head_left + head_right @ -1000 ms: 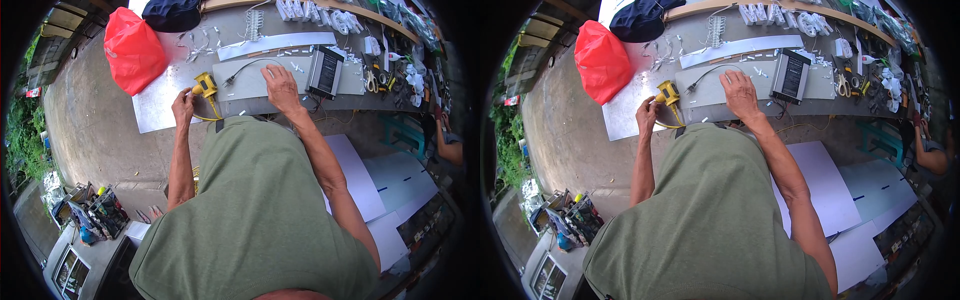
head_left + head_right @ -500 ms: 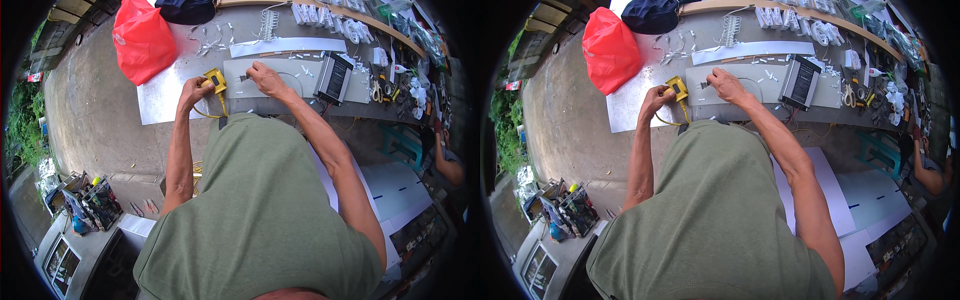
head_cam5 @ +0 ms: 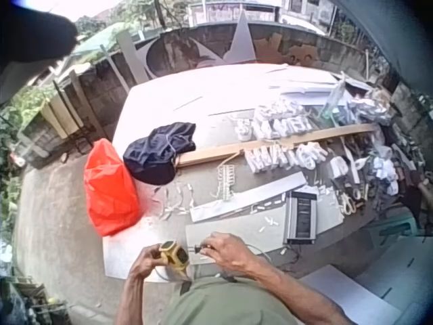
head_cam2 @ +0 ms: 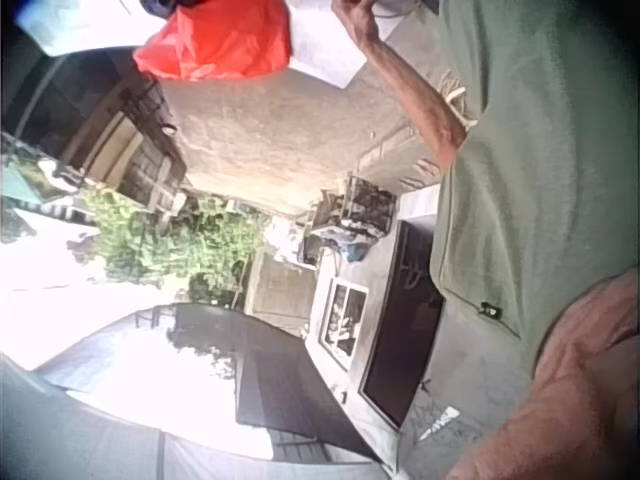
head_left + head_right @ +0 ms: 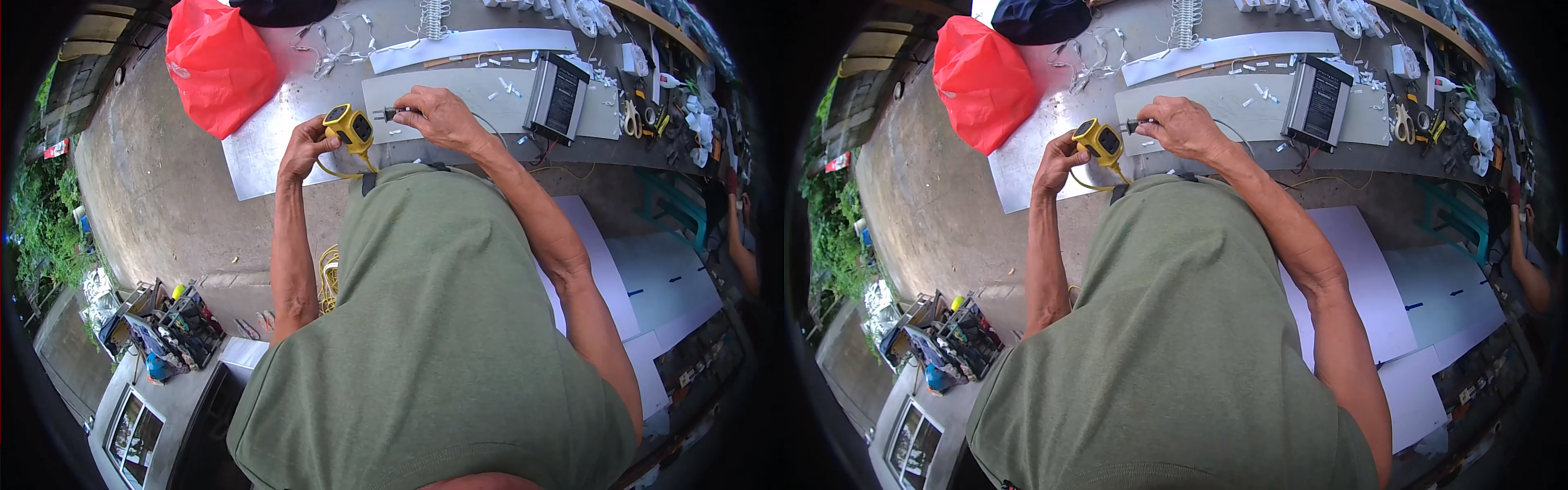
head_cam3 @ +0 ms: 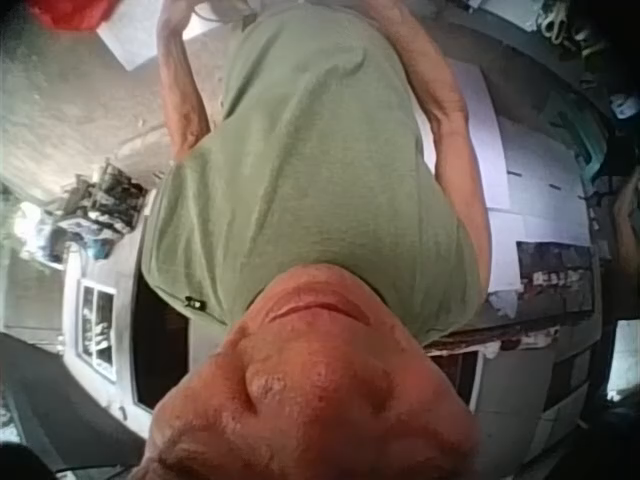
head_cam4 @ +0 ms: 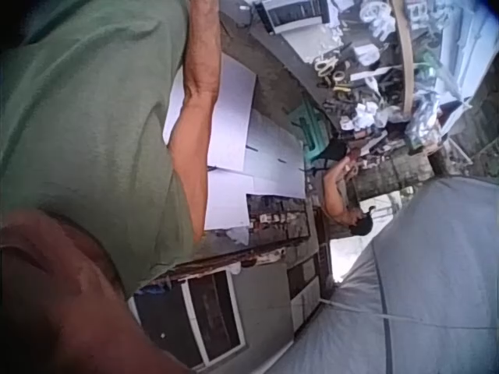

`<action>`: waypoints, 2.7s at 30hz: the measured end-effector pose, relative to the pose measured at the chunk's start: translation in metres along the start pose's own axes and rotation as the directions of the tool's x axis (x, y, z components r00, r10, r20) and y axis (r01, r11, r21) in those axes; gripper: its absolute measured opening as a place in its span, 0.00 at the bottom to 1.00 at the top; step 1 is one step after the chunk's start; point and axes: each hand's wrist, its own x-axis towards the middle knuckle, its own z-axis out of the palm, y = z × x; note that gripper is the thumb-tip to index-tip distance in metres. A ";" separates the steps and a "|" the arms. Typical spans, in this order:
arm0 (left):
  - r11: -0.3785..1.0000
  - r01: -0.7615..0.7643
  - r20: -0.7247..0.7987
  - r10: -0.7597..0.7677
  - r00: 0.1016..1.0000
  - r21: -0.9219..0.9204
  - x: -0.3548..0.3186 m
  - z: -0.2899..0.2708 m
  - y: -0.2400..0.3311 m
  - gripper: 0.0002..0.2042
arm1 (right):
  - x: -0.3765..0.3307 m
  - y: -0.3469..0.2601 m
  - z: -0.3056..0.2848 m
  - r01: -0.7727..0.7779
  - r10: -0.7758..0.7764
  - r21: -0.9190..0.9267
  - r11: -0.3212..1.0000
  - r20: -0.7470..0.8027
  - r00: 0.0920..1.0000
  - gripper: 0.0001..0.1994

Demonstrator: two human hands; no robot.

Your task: The person is assembling and wiring illuminated letters for a sign.

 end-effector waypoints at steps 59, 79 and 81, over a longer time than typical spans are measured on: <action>0.954 -0.096 0.114 0.066 0.991 0.284 0.000 0.051 0.045 0.20 | -0.034 -0.036 0.002 -0.312 0.307 0.028 0.950 0.123 0.944 0.19; 0.686 -0.450 0.406 0.241 0.882 0.571 -0.005 0.291 0.088 0.21 | -0.231 -0.086 0.045 -0.416 0.678 0.548 0.725 -0.462 0.572 0.24; 0.775 -0.376 0.459 0.126 0.879 0.507 -0.007 0.331 0.079 0.22 | -0.246 -0.081 0.048 -0.426 0.703 0.561 0.710 -0.529 0.475 0.29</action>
